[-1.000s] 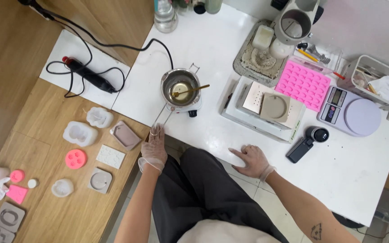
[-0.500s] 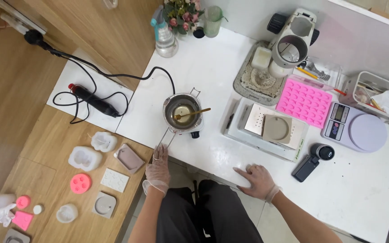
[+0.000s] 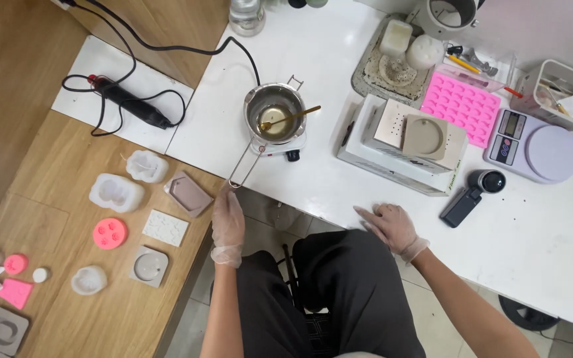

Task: Stirring melted wax in a pot and preparing various silicone molds on a workbench.

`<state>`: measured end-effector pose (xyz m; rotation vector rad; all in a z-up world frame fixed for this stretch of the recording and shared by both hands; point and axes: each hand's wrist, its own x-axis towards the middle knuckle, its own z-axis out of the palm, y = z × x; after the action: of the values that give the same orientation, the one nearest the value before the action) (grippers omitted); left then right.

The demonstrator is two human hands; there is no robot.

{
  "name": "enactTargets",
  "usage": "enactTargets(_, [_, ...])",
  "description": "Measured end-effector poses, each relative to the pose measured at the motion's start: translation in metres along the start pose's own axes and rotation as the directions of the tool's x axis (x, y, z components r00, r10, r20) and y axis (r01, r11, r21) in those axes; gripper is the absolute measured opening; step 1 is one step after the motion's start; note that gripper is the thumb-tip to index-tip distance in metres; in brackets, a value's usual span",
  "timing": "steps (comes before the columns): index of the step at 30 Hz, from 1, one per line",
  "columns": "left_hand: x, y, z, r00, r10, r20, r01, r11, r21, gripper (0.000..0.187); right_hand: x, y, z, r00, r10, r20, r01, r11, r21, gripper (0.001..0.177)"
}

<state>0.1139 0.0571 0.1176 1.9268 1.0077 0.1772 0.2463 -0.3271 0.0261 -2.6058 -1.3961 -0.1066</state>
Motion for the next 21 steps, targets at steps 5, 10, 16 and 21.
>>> enactTargets(5, [-0.004,0.038,-0.032,0.978,-0.168,-0.124,0.084,0.859,-0.505,0.051,0.037,-0.044,-0.054,0.974,0.16,-0.159,-0.133,0.976,0.171,0.027])
enactTargets(10, [0.027,0.086,-0.046,0.99,-0.131,-0.044,0.095,0.875,-0.475,0.058,0.141,-0.071,-0.089,0.654,0.744,0.137,-0.388,0.174,0.905,0.047])
enactTargets(16, [0.058,0.06,-0.006,0.982,-0.137,-0.127,0.037,0.806,-0.591,0.066,0.247,-0.064,-0.078,0.679,0.693,0.241,-0.281,-0.057,0.958,0.068])
enactTargets(21, [0.1,0.019,0.025,0.943,0.154,-0.294,-0.212,0.961,-0.175,0.029,0.282,-0.071,-0.067,0.597,0.773,0.215,-0.31,-0.025,0.95,0.039])
